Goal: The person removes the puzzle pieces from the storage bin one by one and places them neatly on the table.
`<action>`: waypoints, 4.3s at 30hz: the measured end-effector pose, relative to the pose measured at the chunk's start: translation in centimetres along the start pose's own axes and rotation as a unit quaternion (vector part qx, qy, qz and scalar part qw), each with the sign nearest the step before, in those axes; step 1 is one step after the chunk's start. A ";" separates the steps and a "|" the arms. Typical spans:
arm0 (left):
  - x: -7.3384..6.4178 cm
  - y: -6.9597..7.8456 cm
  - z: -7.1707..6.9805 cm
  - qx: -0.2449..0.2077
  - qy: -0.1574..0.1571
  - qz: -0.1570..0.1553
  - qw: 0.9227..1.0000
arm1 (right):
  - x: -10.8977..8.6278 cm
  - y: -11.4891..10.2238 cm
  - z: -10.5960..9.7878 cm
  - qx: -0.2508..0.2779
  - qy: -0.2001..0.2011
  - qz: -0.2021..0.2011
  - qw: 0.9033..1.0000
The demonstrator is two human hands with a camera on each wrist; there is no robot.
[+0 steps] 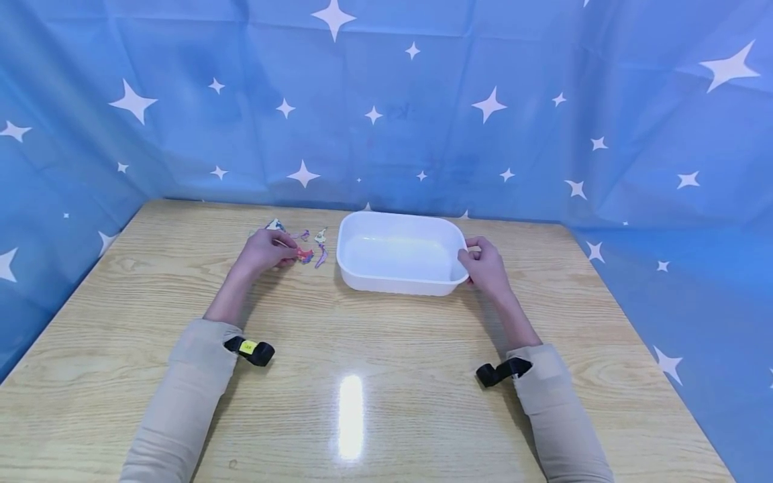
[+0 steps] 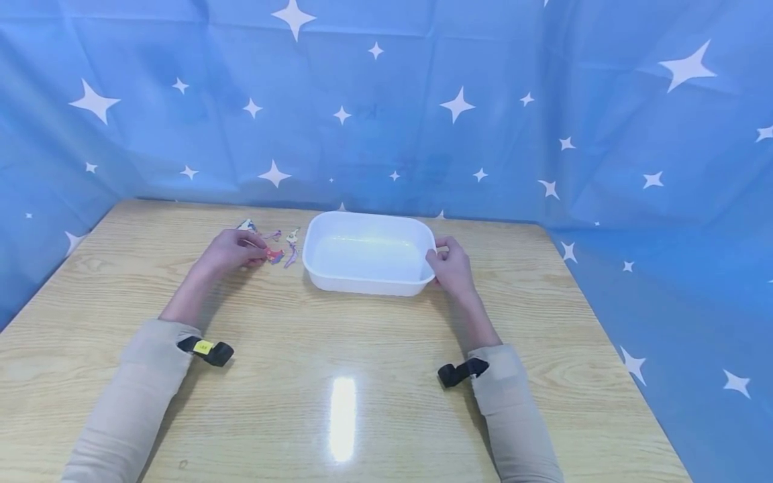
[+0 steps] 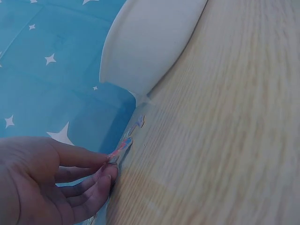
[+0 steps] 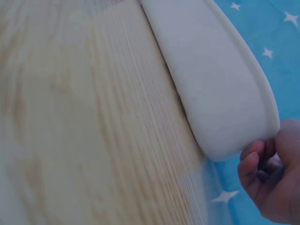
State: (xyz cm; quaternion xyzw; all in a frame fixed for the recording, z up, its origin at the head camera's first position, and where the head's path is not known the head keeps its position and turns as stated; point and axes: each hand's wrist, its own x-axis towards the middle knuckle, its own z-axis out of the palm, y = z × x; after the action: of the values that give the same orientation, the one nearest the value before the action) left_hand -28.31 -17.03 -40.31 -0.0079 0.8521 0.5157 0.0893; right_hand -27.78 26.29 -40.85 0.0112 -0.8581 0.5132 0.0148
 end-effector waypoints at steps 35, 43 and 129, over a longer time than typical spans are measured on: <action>-2.2 7.2 5.8 0.007 -0.053 0.181 0.982 | 0.2 0.1 -0.2 -0.014 0.000 0.003 1.000; -1.7 9.0 9.2 0.070 -0.153 0.181 0.969 | 0.3 0.2 -0.3 -0.011 -0.003 -0.001 1.000; 1.4 9.6 13.5 -0.132 -0.111 0.119 0.978 | 0.4 0.6 0.2 -0.008 0.008 -0.009 1.000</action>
State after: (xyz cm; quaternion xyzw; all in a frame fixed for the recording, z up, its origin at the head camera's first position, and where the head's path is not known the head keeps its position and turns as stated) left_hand -28.70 -0.52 -38.25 0.1396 0.7559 0.6283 0.1194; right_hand -28.24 26.40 -41.43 0.0147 -0.8621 0.5059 0.0262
